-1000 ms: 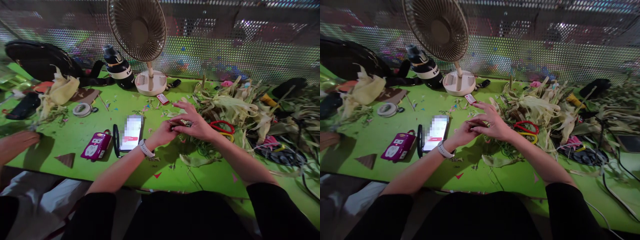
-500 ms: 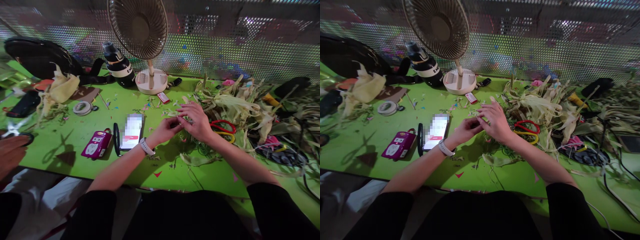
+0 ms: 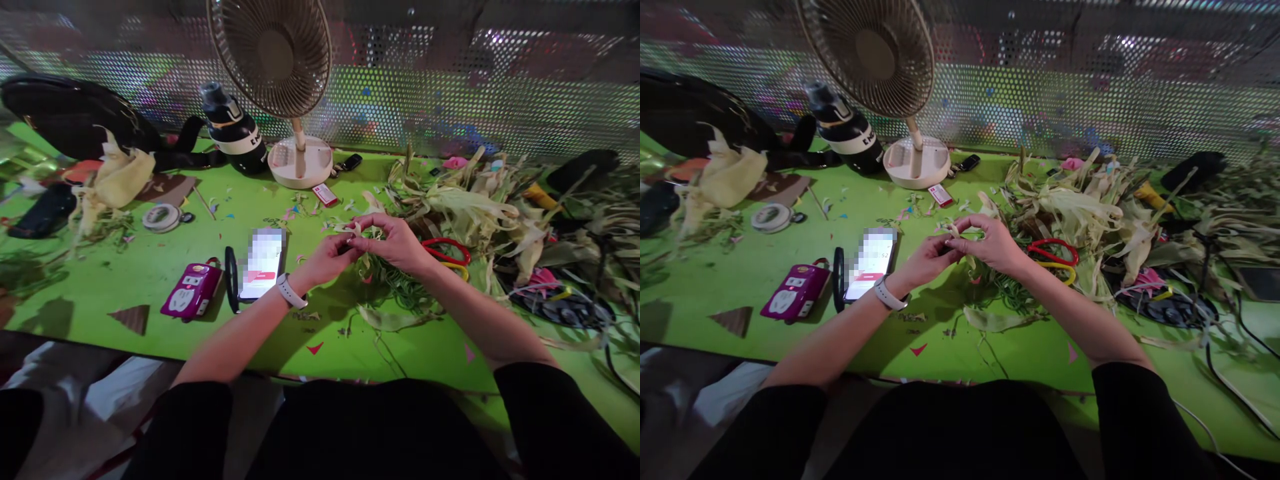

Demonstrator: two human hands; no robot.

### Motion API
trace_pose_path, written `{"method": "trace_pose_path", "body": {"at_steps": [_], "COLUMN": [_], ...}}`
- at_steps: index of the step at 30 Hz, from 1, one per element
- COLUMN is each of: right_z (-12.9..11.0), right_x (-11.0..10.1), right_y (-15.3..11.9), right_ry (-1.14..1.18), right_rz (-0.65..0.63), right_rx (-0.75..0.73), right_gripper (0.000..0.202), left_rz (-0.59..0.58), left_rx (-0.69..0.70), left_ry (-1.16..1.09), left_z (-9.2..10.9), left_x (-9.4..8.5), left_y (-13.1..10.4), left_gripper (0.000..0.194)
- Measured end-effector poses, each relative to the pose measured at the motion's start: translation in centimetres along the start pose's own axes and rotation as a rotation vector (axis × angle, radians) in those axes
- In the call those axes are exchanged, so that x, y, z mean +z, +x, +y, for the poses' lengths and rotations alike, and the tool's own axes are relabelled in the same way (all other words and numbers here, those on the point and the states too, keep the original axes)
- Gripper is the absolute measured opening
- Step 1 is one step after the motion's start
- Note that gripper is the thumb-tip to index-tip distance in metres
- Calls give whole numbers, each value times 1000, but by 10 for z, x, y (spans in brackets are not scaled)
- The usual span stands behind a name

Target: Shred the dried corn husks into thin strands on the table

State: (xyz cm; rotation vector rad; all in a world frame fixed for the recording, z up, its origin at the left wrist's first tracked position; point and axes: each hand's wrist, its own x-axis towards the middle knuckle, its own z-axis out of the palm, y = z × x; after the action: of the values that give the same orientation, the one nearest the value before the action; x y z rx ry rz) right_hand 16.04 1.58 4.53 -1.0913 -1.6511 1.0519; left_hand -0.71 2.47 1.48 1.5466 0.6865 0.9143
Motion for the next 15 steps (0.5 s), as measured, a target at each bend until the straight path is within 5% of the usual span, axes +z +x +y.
{"method": "trace_pose_path", "body": {"at_steps": [15], "right_z": [5], "right_x": [4], "right_y": [-1], "right_ry": [17], "right_rz": [128], "right_rx": [45], "right_gripper": [35], "left_rz": [-93], "left_rx": [-94], "left_ry": [9], "left_z": [6], "left_x": [4], "left_y": [-3], "left_gripper": [30]}}
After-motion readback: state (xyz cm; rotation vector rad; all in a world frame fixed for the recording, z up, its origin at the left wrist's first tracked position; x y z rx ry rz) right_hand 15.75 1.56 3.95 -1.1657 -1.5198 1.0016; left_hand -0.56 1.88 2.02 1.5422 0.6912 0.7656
